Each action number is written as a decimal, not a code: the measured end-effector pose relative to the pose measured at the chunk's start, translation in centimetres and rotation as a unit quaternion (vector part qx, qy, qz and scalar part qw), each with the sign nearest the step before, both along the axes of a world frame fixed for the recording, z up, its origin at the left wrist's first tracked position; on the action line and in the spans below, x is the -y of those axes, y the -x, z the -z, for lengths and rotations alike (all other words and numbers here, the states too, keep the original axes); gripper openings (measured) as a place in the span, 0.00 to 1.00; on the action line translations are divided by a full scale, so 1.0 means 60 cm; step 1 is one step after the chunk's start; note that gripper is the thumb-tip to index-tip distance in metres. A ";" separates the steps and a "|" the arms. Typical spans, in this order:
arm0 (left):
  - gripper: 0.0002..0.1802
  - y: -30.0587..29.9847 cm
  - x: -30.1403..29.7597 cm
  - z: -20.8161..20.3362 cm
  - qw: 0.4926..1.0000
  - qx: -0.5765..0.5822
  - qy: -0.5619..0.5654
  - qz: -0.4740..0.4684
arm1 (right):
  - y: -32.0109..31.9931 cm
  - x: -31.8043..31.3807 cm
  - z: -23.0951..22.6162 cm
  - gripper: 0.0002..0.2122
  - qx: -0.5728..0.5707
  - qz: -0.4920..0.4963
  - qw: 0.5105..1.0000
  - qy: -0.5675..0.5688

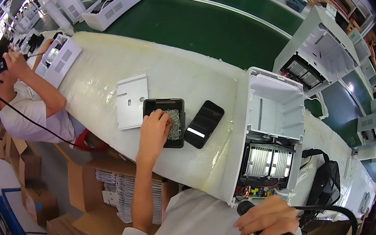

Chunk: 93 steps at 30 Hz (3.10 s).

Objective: The worker is assembling an electronic appliance by installing internal components and securing them with an electric screwdriver on an assembly line.

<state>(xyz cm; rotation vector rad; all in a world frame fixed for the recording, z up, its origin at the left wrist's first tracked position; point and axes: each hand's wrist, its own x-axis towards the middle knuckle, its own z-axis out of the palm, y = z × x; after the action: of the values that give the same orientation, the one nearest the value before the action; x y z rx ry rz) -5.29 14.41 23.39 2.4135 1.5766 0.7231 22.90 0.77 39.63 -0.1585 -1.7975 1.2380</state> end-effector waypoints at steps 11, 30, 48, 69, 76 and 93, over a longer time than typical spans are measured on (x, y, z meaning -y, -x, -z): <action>0.07 -0.013 0.006 -0.017 0.998 0.055 0.019 -0.027 | -0.147 0.131 -0.071 0.16 -0.482 0.592 0.620 -0.182; 0.13 -0.262 0.163 -0.197 0.900 0.255 0.073 0.345 | -0.357 0.246 -0.079 0.12 -0.547 0.048 0.792 -0.266; 0.13 -0.302 0.164 -0.203 0.890 0.216 0.054 0.397 | -0.379 0.289 -0.042 0.07 -0.581 0.088 0.738 -0.331; 0.25 -0.332 0.075 -0.155 0.967 0.014 -0.015 0.253 | -0.317 0.024 -0.144 0.26 -0.223 0.537 0.808 -0.092; 0.19 -0.342 0.064 -0.144 0.968 0.041 0.040 0.244 | -0.277 -0.061 -0.099 0.29 -0.238 0.533 0.803 -0.116; 0.17 -0.344 0.052 -0.127 0.968 0.059 0.068 0.235 | -0.274 -0.080 0.018 0.35 -0.203 0.476 0.851 0.086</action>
<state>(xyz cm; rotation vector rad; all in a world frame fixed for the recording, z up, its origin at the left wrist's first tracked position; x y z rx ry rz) 15.37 11.31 31.02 2.4463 0.9180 0.6246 39.31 5.57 38.52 -0.7371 -0.9836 0.6184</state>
